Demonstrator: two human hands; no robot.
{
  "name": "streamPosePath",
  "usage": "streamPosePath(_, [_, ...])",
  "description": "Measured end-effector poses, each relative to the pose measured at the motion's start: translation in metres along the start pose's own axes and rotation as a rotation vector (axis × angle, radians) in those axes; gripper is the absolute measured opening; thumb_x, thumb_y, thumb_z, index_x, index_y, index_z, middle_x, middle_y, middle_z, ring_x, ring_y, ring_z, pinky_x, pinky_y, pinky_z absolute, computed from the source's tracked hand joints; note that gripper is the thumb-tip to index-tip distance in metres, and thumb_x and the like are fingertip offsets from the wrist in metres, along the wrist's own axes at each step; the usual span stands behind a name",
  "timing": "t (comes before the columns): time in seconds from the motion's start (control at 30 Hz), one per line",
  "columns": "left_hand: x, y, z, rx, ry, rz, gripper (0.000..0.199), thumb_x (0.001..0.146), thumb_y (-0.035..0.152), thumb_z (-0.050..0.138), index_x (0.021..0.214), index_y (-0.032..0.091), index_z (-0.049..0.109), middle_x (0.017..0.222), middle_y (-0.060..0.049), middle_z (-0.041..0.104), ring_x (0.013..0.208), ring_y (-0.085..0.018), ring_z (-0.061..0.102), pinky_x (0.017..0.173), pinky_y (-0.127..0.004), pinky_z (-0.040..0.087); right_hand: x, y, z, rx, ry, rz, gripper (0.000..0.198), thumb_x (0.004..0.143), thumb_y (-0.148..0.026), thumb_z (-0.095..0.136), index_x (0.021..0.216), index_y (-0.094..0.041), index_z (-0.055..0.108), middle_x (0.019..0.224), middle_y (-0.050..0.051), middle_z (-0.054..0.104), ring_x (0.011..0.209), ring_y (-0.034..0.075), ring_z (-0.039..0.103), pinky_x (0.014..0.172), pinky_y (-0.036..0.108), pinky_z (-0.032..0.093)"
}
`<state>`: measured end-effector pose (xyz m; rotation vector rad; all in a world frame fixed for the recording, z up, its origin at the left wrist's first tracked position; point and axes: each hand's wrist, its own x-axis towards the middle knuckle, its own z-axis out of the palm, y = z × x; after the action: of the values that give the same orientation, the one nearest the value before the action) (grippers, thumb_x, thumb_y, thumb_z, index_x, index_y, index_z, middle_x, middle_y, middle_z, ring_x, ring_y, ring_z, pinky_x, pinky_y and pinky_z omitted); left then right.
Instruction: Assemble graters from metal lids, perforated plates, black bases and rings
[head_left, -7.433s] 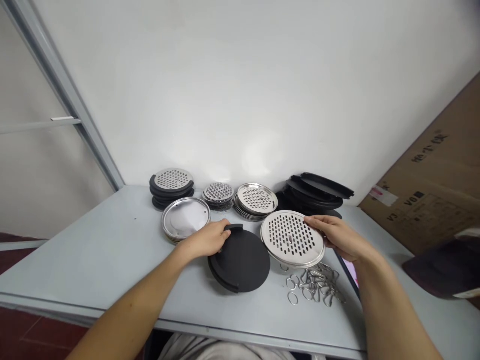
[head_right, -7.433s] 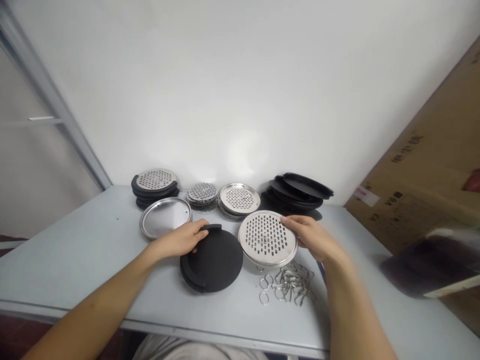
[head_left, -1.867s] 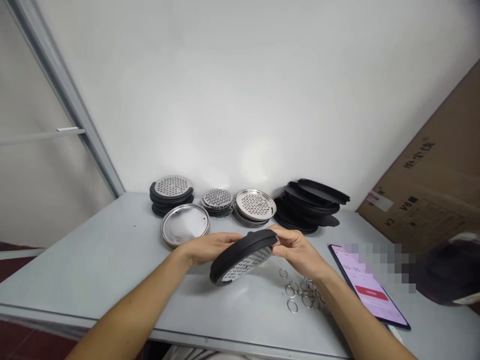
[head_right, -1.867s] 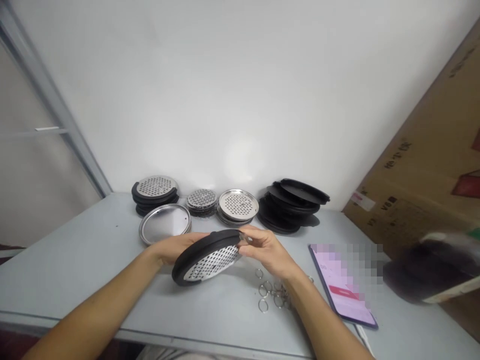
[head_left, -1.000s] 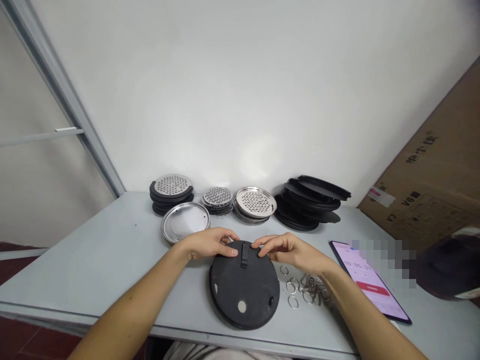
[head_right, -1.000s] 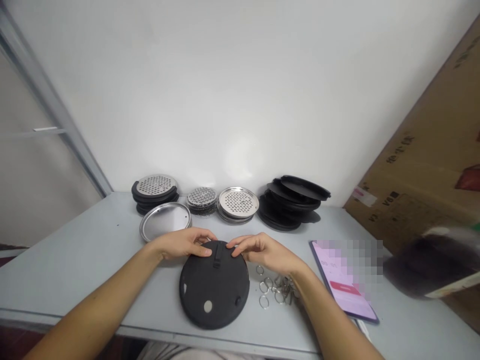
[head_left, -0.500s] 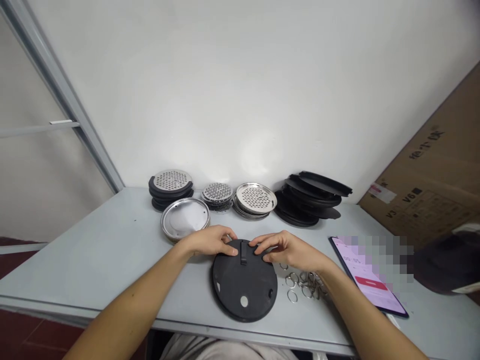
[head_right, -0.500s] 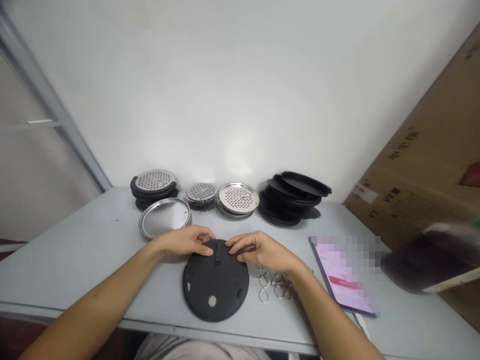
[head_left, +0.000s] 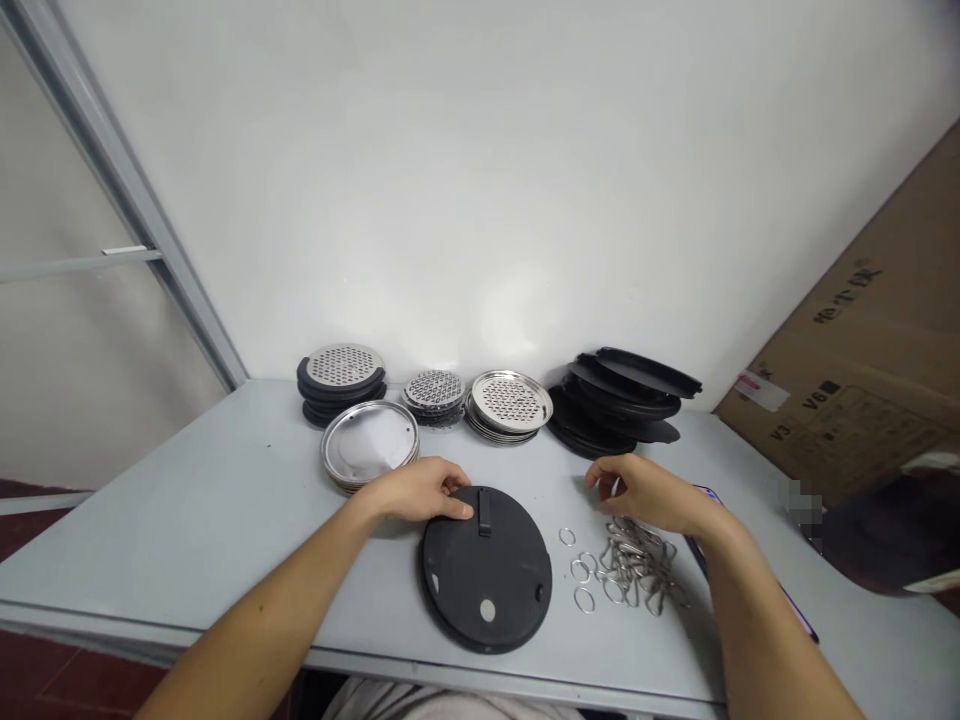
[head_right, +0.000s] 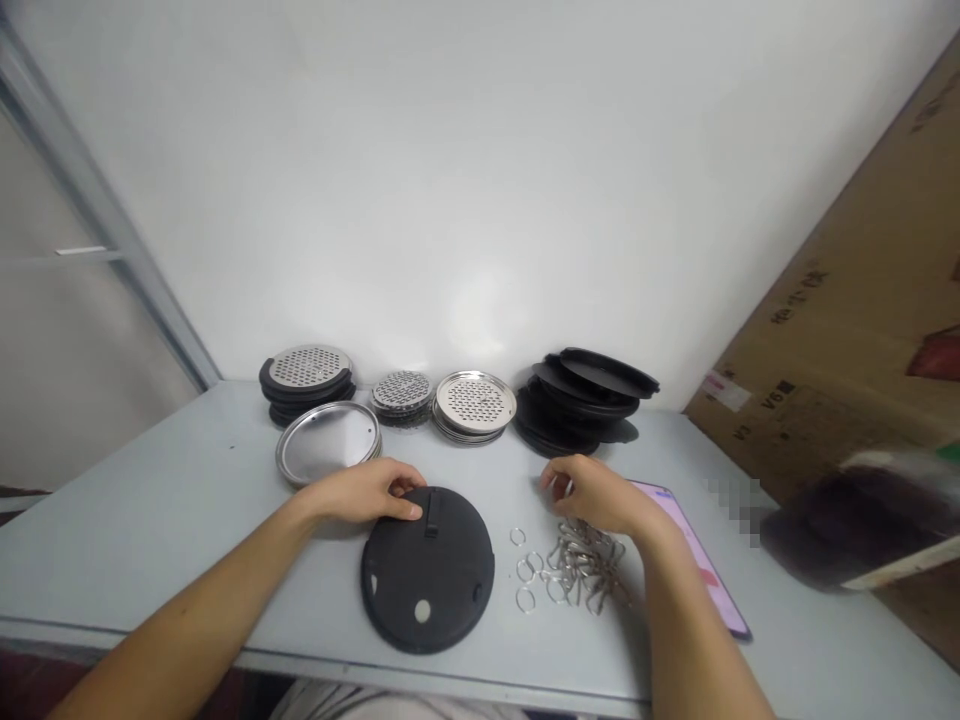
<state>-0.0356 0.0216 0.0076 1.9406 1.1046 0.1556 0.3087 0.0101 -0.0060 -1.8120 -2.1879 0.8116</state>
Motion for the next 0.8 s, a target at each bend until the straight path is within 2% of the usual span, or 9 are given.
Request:
streamPosePath(0.2, [-0.003, 0.002, 0.0, 0.0, -0.023, 0.015, 0.033, 0.074, 0.038, 0.064, 0.099, 0.017, 0.07, 0.09, -0.004, 0.07, 0.082, -0.019, 0.061, 0.067, -0.025, 0.041, -0.007, -0.008, 0.003, 0.053, -0.085, -0.007, 0.033, 0.065, -0.015, 0.061, 0.097, -0.019, 0.065, 0.085, 0.003, 0.068, 0.068, 0.016, 0.06, 0.057, 0.024, 0.043])
streamPosePath(0.47, [-0.002, 0.0, 0.0, 0.057, 0.012, -0.008, 0.038, 0.072, 0.042, 0.066, 0.1, 0.017, 0.07, 0.091, -0.004, 0.068, 0.083, -0.021, 0.06, 0.068, -0.026, 0.041, -0.019, -0.015, 0.009, -0.11, -0.001, 0.077, 0.031, 0.064, -0.01, 0.057, 0.093, -0.021, 0.065, 0.085, 0.002, 0.069, 0.069, 0.016, 0.061, 0.055, 0.023, 0.039])
streamPosePath(0.67, [-0.001, -0.004, 0.002, 0.018, 0.067, -0.035, 0.047, 0.07, 0.04, 0.07, 0.11, 0.016, 0.067, 0.097, -0.007, 0.067, 0.088, -0.022, 0.062, 0.073, -0.028, 0.044, -0.028, -0.013, 0.014, -0.095, 0.022, 0.086, 0.029, 0.063, -0.009, 0.056, 0.086, -0.022, 0.066, 0.079, 0.002, 0.07, 0.067, 0.018, 0.062, 0.056, 0.025, 0.04])
streamPosePath(0.8, [0.001, -0.007, 0.005, 0.005, 0.106, -0.004, 0.044, 0.074, 0.042, 0.067, 0.11, 0.017, 0.066, 0.099, -0.007, 0.068, 0.089, -0.022, 0.062, 0.075, -0.029, 0.045, -0.026, -0.01, 0.016, -0.031, 0.012, 0.019, 0.024, 0.064, -0.011, 0.054, 0.082, -0.021, 0.067, 0.075, 0.002, 0.069, 0.068, 0.019, 0.062, 0.059, 0.026, 0.041])
